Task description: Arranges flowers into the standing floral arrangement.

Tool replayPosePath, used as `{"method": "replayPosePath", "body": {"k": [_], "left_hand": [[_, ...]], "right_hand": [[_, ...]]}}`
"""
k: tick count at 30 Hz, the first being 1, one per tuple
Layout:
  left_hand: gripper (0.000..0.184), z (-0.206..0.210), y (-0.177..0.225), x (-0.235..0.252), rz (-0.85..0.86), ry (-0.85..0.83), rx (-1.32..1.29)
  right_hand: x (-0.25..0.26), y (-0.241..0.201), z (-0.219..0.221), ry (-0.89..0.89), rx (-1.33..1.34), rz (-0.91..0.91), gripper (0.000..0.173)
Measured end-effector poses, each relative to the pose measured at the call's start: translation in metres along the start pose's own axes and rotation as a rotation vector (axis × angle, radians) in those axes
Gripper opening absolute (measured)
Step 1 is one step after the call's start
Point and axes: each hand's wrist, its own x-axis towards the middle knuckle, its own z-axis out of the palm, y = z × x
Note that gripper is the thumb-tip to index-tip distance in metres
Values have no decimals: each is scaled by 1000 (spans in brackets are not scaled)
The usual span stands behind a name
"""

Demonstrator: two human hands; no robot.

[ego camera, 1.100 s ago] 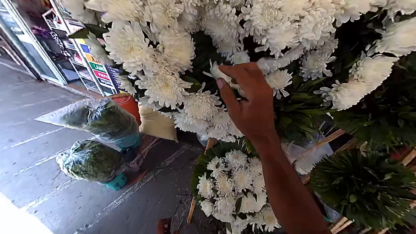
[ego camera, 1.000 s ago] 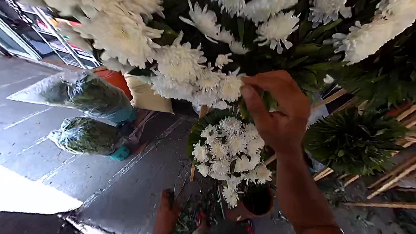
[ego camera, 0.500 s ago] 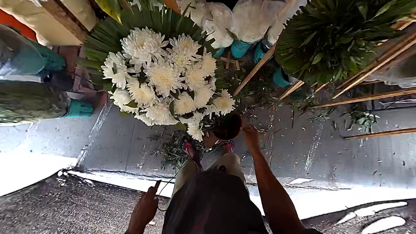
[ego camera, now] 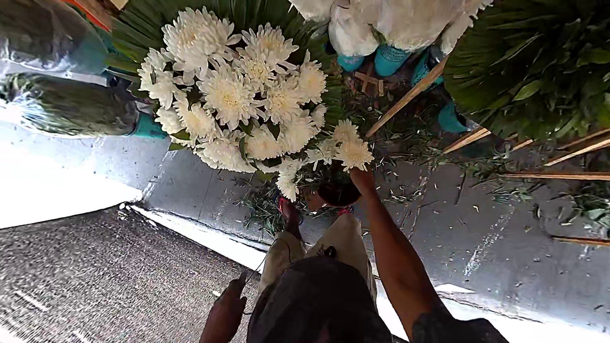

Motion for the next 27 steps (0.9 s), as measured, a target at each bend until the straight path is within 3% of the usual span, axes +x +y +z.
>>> {"method": "replayPosePath", "body": {"k": [6, 11, 14, 18, 21, 23, 27], "left_hand": [[49, 15, 73, 48, 285, -27, 133], [48, 12, 158, 71, 387, 25, 72], [38, 8, 199, 70, 469, 82, 64], [39, 7, 253, 62, 730, 293, 80], [49, -5, 294, 39, 950, 428, 85], [56, -17, 310, 23, 1027, 411, 61], [45, -42, 302, 0, 1058, 123, -324]], "right_hand": [[2, 30, -35, -107, 49, -43, 43], [5, 5, -63, 209, -193, -238, 41], [1, -24, -118, 226, 32, -276, 33], [-19, -94, -201, 69, 540, -181, 36], [-53, -148, -243, -76, 645, -104, 38], [-73, -178, -255, -171, 707, -72, 42], [-109, -216, -259, -341, 771, -135, 46]]}}
